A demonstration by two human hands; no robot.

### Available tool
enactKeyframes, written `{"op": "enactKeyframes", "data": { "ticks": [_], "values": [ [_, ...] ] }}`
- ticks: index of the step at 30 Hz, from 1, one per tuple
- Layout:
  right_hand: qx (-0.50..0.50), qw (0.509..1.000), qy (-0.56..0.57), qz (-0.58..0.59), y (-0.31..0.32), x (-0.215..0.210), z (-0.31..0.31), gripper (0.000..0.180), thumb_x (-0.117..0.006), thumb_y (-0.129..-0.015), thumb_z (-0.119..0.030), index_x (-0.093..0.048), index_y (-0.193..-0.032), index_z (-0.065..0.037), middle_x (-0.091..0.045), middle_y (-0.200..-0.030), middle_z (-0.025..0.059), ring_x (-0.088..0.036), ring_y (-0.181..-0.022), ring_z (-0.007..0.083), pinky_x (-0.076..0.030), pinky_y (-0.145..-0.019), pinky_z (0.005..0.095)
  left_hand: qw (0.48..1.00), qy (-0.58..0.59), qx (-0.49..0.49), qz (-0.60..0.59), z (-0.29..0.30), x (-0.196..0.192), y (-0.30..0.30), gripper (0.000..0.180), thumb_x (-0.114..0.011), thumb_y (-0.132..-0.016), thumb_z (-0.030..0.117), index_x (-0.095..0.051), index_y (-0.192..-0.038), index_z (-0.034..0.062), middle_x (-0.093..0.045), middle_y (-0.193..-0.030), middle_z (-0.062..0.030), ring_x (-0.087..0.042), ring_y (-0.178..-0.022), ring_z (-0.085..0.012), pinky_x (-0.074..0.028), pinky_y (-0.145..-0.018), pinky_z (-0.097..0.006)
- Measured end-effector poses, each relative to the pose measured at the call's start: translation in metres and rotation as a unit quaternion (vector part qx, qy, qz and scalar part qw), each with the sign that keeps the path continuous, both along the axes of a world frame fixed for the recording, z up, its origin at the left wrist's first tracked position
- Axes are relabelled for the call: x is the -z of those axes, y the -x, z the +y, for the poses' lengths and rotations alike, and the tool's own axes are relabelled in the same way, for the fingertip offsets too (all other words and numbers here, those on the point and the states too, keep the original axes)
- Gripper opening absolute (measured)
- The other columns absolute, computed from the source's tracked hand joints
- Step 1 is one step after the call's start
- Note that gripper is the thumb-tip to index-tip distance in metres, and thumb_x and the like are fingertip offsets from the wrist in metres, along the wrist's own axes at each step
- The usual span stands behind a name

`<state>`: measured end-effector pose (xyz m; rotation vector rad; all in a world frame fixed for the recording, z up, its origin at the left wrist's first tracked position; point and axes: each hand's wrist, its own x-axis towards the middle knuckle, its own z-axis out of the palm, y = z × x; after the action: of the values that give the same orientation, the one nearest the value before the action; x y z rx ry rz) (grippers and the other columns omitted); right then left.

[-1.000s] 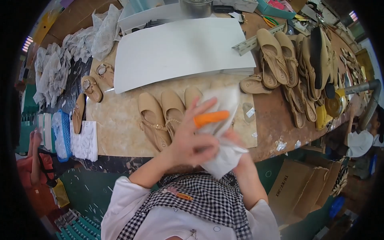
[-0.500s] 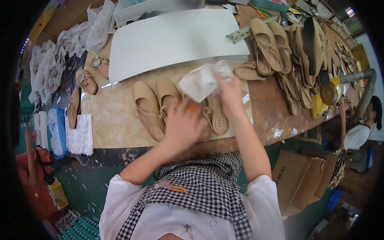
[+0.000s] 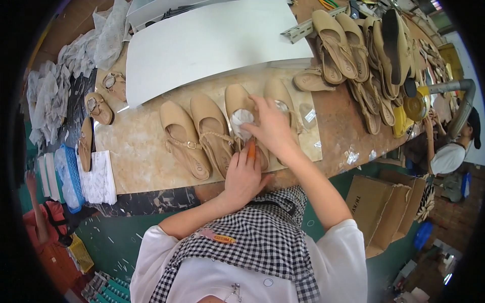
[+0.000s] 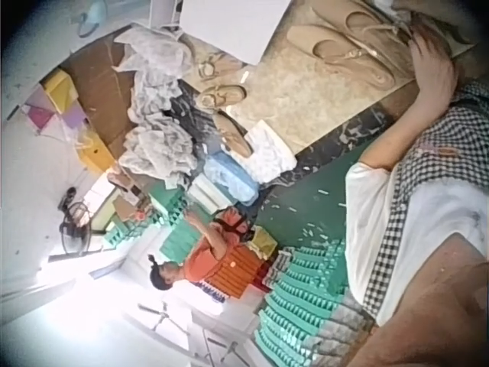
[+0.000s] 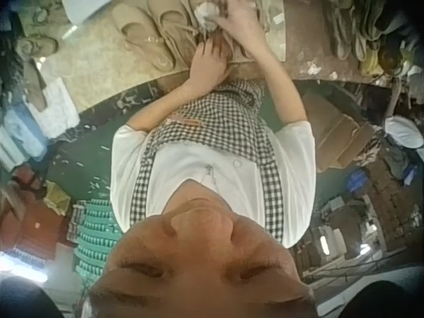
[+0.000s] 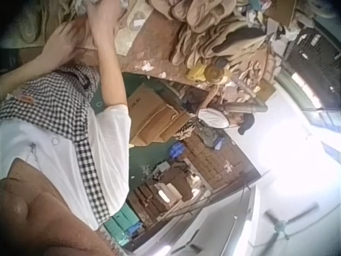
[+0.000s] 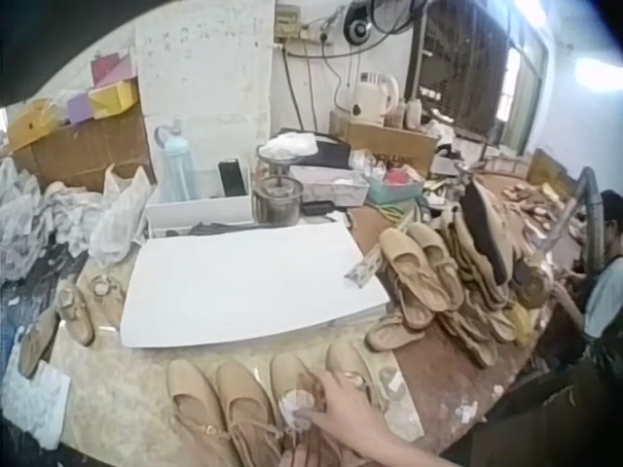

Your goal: Inspecting and finishing shoes using a heat gun and cleaning cloth at a manufacturing station.

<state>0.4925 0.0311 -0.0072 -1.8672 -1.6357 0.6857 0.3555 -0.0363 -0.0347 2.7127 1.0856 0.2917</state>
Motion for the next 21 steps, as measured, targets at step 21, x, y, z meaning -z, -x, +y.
{"op": "enactKeyframes", "data": {
  "ticks": [21],
  "values": [
    [0.166, 0.870, -0.049, 0.461, -0.019, -0.041, -0.047, 0.053, -0.050, -0.090, -0.014, -0.030, -0.139, -0.005, -0.048, -0.125, 0.0166, -0.051, -0.113, 0.0229, -0.045, -0.092, 0.0332, 0.939, -0.022, 0.211, -0.272, 0.096, -0.084, -0.001, 0.009, -0.055, -0.072, 0.010, -0.057, -0.077, 0.0024, -0.058, -0.091, -0.0135, -0.054, -0.102, -0.0289, -0.044, -0.088, -0.037]
  ]
}}
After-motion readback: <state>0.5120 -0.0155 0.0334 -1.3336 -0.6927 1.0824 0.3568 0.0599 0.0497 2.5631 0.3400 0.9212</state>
